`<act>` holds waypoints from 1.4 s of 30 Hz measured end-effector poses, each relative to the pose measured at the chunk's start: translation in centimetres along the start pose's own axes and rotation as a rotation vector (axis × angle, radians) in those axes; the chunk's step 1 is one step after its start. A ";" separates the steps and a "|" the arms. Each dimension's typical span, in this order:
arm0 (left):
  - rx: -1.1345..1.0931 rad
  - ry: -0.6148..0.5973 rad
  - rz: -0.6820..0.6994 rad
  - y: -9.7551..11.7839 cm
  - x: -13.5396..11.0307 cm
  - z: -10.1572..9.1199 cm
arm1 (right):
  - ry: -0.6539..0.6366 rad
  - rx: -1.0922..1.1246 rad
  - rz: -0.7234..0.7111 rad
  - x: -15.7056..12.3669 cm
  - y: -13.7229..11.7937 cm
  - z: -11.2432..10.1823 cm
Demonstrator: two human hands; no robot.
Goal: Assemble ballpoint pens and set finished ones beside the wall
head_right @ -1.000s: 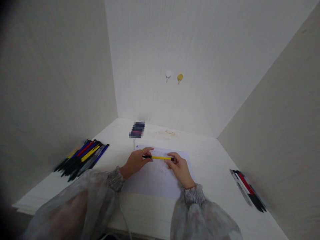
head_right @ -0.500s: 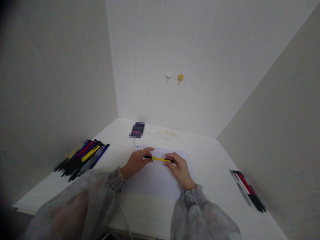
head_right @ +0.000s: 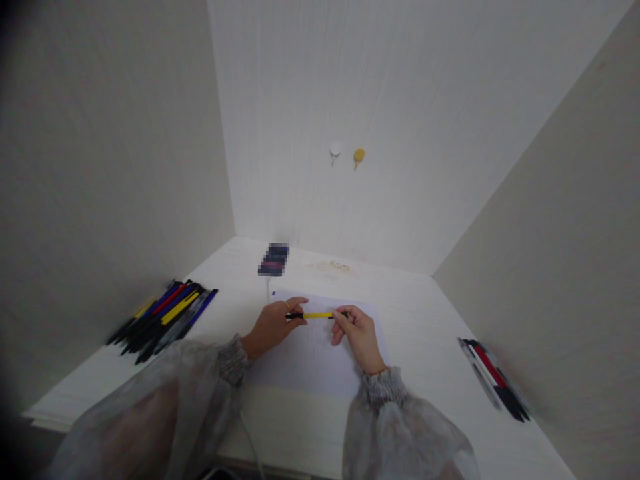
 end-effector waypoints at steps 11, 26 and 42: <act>-0.073 -0.039 -0.015 0.7 -0.2 0.2 | -0.010 0.218 -0.015 0.5 1.1 0.9; -0.039 -0.054 -0.160 -1.8 -0.2 0.7 | -0.101 0.983 -0.051 1.6 0.1 -7.4; 0.064 -0.161 -0.186 -1.9 0.0 0.5 | 0.057 0.790 -0.095 1.1 -0.3 -7.0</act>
Point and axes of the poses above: each hand's wrist, its own x-axis towards the middle knuckle, its own z-axis out of the palm, y = z × x, the point moved 2 cm from there along x, towards the middle knuckle, and after that the axes turned 11 degrees about z, right-handed, at the moved point
